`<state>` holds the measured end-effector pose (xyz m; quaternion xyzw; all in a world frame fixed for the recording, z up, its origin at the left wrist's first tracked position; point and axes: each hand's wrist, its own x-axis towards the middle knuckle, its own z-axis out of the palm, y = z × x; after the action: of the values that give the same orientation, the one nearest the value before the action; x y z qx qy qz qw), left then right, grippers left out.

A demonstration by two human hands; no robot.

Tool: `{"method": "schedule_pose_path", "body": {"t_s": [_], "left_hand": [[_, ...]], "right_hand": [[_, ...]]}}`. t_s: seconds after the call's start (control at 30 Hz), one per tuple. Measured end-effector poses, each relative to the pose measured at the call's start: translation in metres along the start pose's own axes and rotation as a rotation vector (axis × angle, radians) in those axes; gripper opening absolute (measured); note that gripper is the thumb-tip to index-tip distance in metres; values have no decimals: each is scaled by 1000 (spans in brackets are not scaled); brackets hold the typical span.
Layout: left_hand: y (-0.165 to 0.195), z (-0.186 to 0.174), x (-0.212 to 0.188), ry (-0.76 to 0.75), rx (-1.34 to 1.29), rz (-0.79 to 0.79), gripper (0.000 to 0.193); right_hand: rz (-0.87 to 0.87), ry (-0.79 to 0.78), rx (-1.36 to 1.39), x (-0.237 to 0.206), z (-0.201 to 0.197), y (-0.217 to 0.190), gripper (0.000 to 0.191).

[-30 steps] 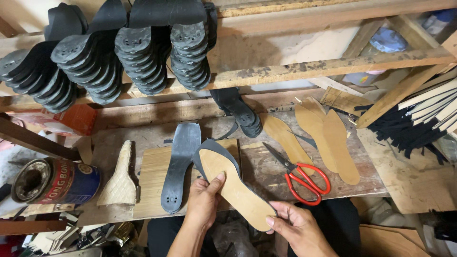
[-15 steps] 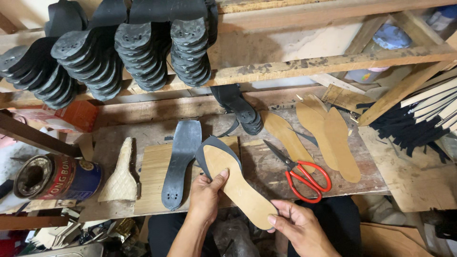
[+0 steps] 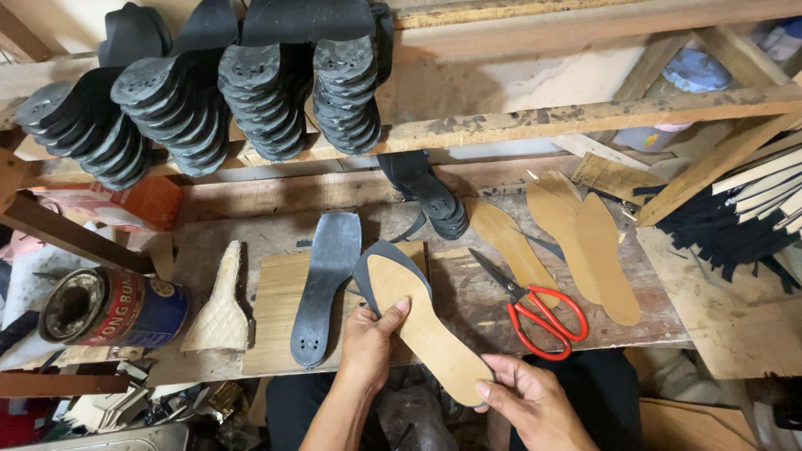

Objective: The person uses red-handled scissors to trim the edges of a black rubber shoe insole. They repeatedly compare the trimmed insole to a tan cardboard template, adjusting the cut to match the template's shape. The person handles multiple insoles and templates on a wooden workbench.

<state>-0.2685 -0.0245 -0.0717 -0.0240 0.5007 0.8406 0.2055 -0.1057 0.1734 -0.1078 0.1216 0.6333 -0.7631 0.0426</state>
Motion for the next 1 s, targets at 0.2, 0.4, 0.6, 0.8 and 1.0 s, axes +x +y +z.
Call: {"method": "schedule_pose_path", "body": {"t_s": [0.2, 0.4, 0.6, 0.8, 1.0], "left_hand": [[1, 4, 0, 14, -5, -22, 21], [0, 4, -1, -2, -14, -28, 20], [-2, 5, -2, -15, 8, -21, 20], [-1, 6, 1, -7, -27, -14, 21], [-1, 6, 2, -7, -7, -2, 21]], "right_hand": [[4, 5, 25, -2, 0, -5, 41], [32, 14, 27, -3, -1, -5, 41], [22, 1, 28, -4, -3, -3, 42], [28, 7, 16, -6, 0, -11, 41], [50, 1, -30, -6, 2, -21, 40]]}}
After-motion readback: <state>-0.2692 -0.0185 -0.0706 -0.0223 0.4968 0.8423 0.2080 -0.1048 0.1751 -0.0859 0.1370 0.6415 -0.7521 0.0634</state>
